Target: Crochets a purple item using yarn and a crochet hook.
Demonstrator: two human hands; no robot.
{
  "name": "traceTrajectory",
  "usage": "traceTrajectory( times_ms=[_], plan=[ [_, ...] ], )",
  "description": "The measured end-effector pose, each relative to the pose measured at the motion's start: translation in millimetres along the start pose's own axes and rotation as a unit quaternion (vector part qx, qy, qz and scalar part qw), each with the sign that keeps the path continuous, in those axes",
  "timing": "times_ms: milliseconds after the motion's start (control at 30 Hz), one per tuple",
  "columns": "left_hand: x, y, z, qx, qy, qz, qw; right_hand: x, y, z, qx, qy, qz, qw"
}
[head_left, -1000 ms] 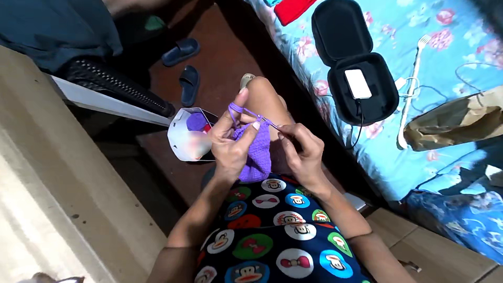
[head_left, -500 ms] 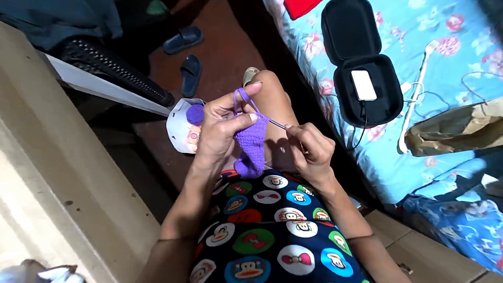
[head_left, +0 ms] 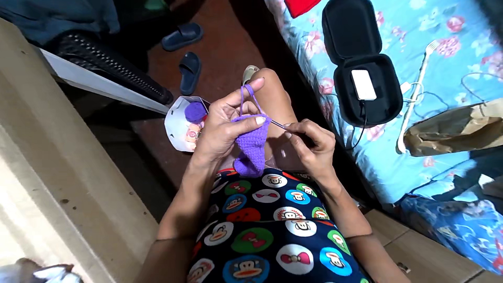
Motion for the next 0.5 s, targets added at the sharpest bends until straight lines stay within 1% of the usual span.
traceTrajectory(
  times_ms=[100, 233, 300, 333, 400, 467, 500],
  plan=[
    [-1, -2, -2, -0.011, 0.007, -0.020, 1.000, 2, 0, -1, -0.012, -0.011, -0.003, 1.000],
    [1, -4, -3, -0.036, -0.009, -0.027, 0.999, 2, 0, 4, -0.111, -0.103, -0.002, 0.988],
    [6, -10, -5, -0.101, -0.044, -0.047, 0.993, 0, 0, 8, -0.152, -0.145, 0.006, 0.978],
    [10, -16, -6, -0.147, -0.064, -0.061, 0.985, -1, -1, 11, -0.156, -0.156, 0.008, 0.975],
    [16, -26, -1, -0.244, -0.116, -0.088, 0.959, -3, -4, 14, -0.120, -0.152, 0.013, 0.981],
    [19, -31, 9, -0.336, -0.174, -0.102, 0.920, -7, -8, 15, -0.077, -0.154, 0.021, 0.985],
    [19, -32, 16, -0.365, -0.209, -0.111, 0.900, -9, -9, 16, -0.074, -0.166, 0.024, 0.983]
  ],
)
Point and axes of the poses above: each hand's wrist, its own x-axis away from the middle knuckle, its own y-axis out of the back of the hand, z = x × y, the point moved 1 cm from there along -x, towards the middle knuckle, and after that the axes turned 1 degree about y, right-handed, at the moved point
